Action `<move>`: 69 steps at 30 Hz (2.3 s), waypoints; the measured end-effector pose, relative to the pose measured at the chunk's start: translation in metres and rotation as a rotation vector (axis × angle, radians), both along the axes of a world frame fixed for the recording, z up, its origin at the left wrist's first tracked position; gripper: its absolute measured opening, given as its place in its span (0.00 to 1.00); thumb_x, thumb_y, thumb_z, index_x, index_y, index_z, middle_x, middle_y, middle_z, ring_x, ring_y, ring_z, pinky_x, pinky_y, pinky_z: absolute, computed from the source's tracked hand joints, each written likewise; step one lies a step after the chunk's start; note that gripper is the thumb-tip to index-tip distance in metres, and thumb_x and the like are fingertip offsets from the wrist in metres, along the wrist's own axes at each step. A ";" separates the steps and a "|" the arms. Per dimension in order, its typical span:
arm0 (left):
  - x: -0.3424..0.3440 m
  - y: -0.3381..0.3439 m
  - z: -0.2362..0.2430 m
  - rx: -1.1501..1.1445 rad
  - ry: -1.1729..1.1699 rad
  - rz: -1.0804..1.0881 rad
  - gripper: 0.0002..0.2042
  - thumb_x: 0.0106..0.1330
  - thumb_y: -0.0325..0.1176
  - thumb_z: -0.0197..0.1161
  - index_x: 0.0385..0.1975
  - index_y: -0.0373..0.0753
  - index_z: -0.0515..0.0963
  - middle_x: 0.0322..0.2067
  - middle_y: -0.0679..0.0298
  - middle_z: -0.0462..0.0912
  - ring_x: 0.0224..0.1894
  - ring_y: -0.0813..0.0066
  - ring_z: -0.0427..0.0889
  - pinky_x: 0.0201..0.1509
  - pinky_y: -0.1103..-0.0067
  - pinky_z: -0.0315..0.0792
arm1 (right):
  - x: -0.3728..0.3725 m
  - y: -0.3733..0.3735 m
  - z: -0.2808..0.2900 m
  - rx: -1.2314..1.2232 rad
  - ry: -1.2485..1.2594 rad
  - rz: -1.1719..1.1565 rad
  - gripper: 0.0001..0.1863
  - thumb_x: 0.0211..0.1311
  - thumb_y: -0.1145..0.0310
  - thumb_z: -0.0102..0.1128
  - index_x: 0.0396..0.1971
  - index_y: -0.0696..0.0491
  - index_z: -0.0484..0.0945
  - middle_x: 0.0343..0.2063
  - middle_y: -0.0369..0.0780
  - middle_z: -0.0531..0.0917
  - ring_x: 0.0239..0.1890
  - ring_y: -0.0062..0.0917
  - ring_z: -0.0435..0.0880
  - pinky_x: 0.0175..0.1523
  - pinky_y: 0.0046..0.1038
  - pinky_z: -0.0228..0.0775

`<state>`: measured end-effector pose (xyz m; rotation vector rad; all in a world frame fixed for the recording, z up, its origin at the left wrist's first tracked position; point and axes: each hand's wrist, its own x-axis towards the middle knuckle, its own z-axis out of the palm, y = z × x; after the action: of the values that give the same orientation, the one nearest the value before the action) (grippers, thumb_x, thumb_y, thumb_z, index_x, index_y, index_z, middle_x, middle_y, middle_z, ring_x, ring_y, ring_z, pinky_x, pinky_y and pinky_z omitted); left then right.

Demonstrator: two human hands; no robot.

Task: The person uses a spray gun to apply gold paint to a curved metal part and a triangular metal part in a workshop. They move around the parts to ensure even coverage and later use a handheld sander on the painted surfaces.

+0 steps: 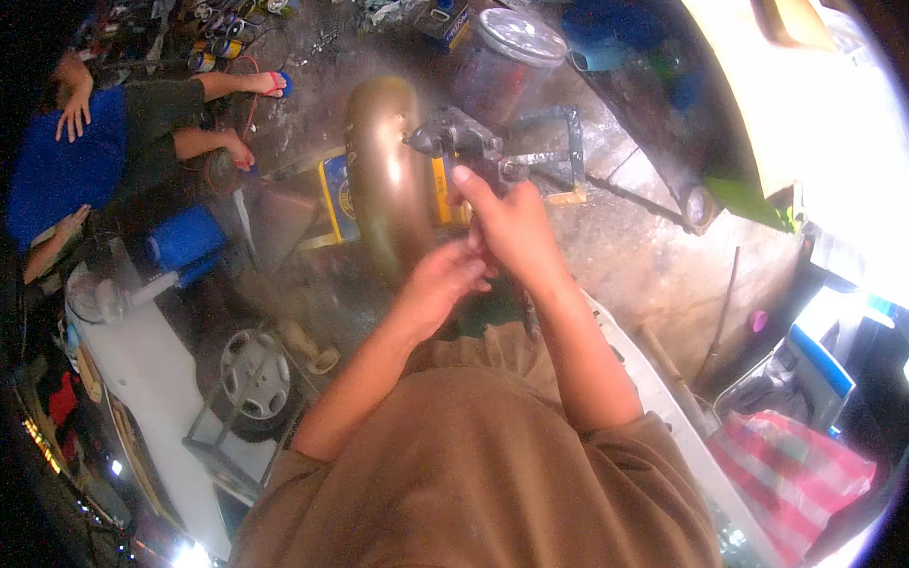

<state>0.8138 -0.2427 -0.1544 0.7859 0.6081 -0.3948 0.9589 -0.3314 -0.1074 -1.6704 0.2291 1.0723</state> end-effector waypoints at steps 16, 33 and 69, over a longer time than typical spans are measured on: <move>-0.198 -0.048 -0.010 -0.153 -0.028 -0.287 0.08 0.77 0.39 0.56 0.46 0.42 0.76 0.43 0.71 0.80 0.46 0.81 0.78 0.49 0.79 0.72 | -0.243 -0.064 0.017 -0.012 -0.189 -0.260 0.20 0.70 0.52 0.60 0.33 0.56 0.83 0.19 0.32 0.79 0.15 0.14 0.71 0.20 0.20 0.61; -0.318 -0.104 -0.042 -0.267 0.158 -0.488 0.06 0.76 0.34 0.58 0.45 0.41 0.77 0.43 0.69 0.81 0.43 0.82 0.79 0.45 0.80 0.73 | -0.391 -0.130 -0.033 -0.121 -0.169 -0.266 0.32 0.66 0.51 0.66 0.59 0.60 0.76 0.36 0.48 0.87 0.39 0.27 0.85 0.48 0.32 0.75; -0.320 -0.153 -0.115 0.065 0.191 -0.681 0.10 0.75 0.34 0.53 0.48 0.38 0.77 0.40 0.68 0.80 0.37 0.79 0.77 0.40 0.80 0.72 | -0.441 -0.184 -0.140 -0.150 -0.509 -0.435 0.23 0.65 0.61 0.69 0.55 0.58 0.79 0.40 0.44 0.87 0.42 0.25 0.85 0.49 0.29 0.76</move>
<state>0.4933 -0.3958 -0.2693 1.0175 0.5182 -1.0873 0.5182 -0.5157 -0.2473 -1.8571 0.3256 0.2971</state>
